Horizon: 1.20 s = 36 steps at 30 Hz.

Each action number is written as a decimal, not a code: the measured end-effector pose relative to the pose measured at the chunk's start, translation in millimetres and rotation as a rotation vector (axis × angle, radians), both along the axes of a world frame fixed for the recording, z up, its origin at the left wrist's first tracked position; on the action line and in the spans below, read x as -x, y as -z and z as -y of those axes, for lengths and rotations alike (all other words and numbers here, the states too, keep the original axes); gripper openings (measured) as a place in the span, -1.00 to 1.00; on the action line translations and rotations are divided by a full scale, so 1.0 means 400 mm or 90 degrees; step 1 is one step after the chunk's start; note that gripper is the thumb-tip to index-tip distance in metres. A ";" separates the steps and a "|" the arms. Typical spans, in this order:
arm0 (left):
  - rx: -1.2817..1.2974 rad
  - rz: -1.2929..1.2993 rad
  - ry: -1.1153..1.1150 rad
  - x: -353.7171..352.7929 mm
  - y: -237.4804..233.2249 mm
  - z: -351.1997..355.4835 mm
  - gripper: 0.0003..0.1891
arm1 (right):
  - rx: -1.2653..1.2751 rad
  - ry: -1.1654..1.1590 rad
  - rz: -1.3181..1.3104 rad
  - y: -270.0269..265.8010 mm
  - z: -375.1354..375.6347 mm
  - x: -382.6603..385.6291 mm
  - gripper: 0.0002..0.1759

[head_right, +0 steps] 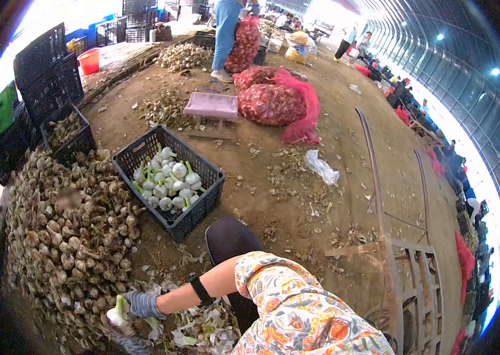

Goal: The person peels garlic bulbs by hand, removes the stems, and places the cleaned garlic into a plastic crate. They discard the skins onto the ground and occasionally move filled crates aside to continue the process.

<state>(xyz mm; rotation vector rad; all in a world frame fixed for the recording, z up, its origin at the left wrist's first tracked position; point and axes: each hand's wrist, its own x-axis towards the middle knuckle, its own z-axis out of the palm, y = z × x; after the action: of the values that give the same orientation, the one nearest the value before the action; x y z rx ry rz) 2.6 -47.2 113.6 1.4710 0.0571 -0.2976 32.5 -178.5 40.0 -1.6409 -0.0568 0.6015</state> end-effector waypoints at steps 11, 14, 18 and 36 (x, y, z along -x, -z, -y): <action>-0.017 0.029 -0.045 0.007 0.034 -0.055 -0.56 | 0.135 -0.092 0.136 0.006 -0.025 0.034 -0.71; -0.014 0.041 -0.050 0.002 0.045 -0.053 -0.57 | 0.144 -0.002 0.303 0.074 -0.036 0.031 -0.64; -0.017 0.053 -0.059 0.000 0.055 -0.060 -0.58 | 0.136 0.025 0.190 -0.001 -0.019 0.005 -0.53; -0.050 0.140 -0.063 0.009 0.033 -0.099 -0.63 | -0.498 -0.038 -0.047 -0.101 0.040 -0.040 -0.85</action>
<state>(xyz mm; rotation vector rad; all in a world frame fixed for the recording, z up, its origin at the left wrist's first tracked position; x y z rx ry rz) -0.9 -7.6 100.5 1.5661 -0.0359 -0.0528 48.5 -194.4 80.4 -0.8609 -0.2547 0.5855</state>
